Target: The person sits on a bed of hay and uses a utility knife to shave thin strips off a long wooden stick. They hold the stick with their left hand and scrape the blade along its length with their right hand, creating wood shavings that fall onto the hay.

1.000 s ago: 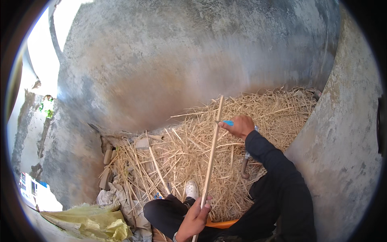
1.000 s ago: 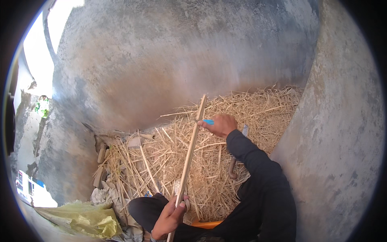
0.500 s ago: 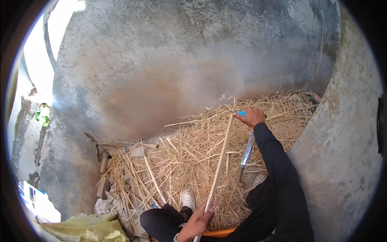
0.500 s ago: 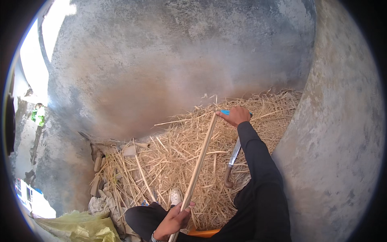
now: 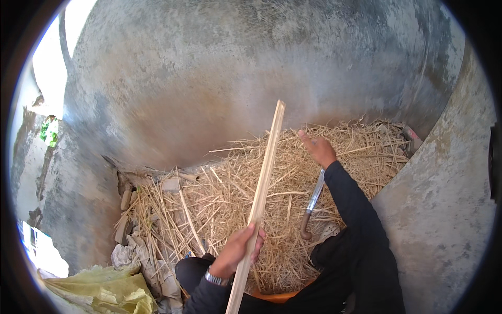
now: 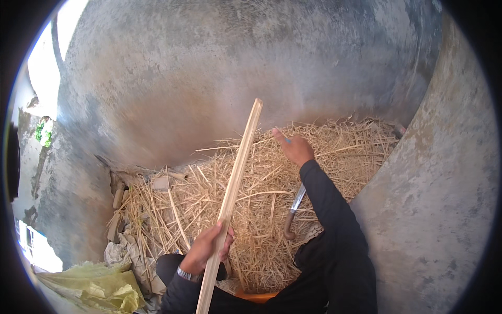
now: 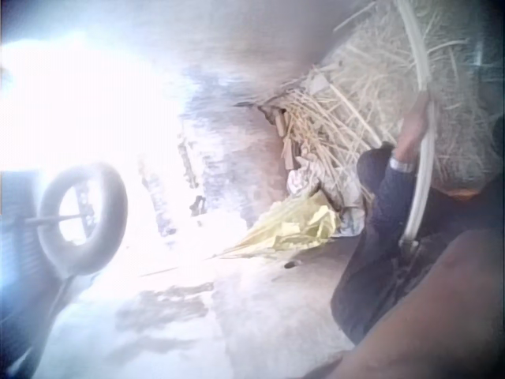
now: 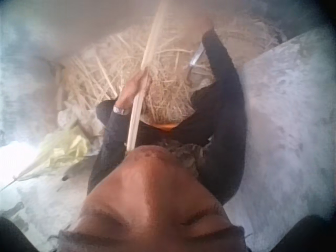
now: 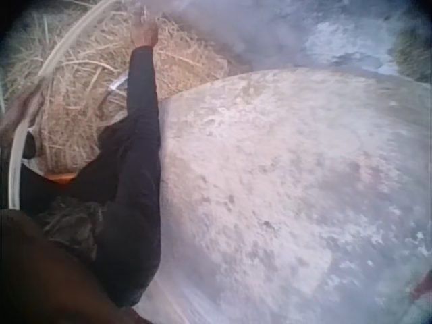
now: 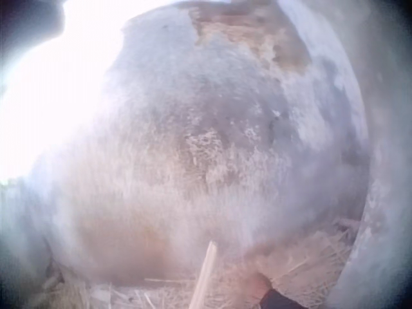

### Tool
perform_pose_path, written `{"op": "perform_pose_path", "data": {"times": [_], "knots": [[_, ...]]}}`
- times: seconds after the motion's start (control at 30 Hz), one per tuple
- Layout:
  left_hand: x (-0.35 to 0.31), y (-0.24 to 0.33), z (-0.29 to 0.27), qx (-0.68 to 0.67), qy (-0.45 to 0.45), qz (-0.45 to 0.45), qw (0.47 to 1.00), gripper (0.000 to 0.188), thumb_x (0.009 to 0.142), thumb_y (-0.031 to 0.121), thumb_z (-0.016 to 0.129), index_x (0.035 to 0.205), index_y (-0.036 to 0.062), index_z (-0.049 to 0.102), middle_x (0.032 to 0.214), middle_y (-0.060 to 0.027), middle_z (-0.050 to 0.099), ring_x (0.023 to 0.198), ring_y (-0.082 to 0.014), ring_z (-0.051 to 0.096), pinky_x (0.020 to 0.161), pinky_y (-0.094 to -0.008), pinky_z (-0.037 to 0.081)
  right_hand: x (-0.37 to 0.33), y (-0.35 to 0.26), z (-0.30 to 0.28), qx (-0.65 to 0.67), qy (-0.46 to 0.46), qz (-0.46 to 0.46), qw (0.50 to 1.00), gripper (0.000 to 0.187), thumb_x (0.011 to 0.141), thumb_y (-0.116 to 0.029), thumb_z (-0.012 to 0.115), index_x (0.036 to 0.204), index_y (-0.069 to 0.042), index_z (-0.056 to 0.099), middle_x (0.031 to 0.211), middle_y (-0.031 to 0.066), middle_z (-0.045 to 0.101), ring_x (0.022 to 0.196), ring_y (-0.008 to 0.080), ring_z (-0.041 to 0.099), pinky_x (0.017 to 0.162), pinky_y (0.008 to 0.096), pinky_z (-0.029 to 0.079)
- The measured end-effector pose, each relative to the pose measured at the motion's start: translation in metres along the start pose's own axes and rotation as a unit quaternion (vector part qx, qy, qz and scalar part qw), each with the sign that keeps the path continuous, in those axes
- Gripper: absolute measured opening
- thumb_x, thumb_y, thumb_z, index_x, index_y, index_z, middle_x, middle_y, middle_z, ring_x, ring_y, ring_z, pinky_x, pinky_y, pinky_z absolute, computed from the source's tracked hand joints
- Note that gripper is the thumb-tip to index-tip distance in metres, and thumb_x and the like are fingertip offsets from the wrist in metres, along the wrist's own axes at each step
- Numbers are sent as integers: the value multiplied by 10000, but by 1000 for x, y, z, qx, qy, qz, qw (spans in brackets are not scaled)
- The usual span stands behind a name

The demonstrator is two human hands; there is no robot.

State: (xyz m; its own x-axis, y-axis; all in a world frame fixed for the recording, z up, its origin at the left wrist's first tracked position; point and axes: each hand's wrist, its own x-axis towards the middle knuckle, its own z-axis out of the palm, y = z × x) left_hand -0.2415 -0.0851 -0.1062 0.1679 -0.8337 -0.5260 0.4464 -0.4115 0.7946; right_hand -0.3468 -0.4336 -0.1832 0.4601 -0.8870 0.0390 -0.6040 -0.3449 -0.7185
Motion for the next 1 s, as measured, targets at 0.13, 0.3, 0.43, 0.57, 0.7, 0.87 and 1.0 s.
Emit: {"op": "perform_pose_path", "data": {"times": [0.13,0.3,0.43,0.57,0.7,0.87,1.0], "knots": [[36,11,-20,114,13,26,993,330,1022,364,397,959,65,522,662,11,468,475,-69,421,418,-218,367,-74,-66,-4,-6,-39,-158,987,774,797,-768,474,485,-63,544,433,89,434,414,241,467,452,398,357],[47,18,-22,194,16,72,978,241,1015,293,420,1072,72,498,725,15,473,524,-62,428,468,-226,379,-116,-87,23,-123,-69,-286,948,718,746,-775,520,520,-101,621,469,107,537,451,290,556,473,405,414],[49,5,-32,289,7,165,943,259,1007,222,424,1200,58,477,735,21,470,543,-56,429,480,-231,381,-101,-84,34,-150,-58,-220,962,751,701,-819,522,512,-99,620,429,88,511,411,282,540,441,393,408],[46,9,-40,311,-6,178,933,306,993,192,429,1261,44,447,756,18,467,584,-50,420,513,-233,370,-95,-80,47,-137,-87,-217,963,747,707,-815,523,517,-99,620,419,88,503,400,279,543,431,396,409],[32,25,-36,316,-21,167,934,389,964,115,429,1335,3,405,968,-97,538,848,-133,524,775,-302,449,-115,-88,50,-101,-64,-279,953,747,755,-785,502,533,-80,611,440,119,512,410,305,546,454,417,428],[28,34,-38,228,-19,51,972,384,953,95,435,1330,21,420,889,-51,540,762,-111,514,705,-276,447,-123,-86,60,-113,-79,-282,949,769,762,-796,476,508,-77,577,437,118,507,412,311,545,439,419,428],[30,25,-40,244,-7,127,961,350,953,89,431,1298,30,439,795,7,501,650,-67,465,595,-242,411,-95,-79,59,-143,-54,-229,961,803,765,-823,422,500,-82,576,424,114,501,390,290,542,411,406,429]]}}
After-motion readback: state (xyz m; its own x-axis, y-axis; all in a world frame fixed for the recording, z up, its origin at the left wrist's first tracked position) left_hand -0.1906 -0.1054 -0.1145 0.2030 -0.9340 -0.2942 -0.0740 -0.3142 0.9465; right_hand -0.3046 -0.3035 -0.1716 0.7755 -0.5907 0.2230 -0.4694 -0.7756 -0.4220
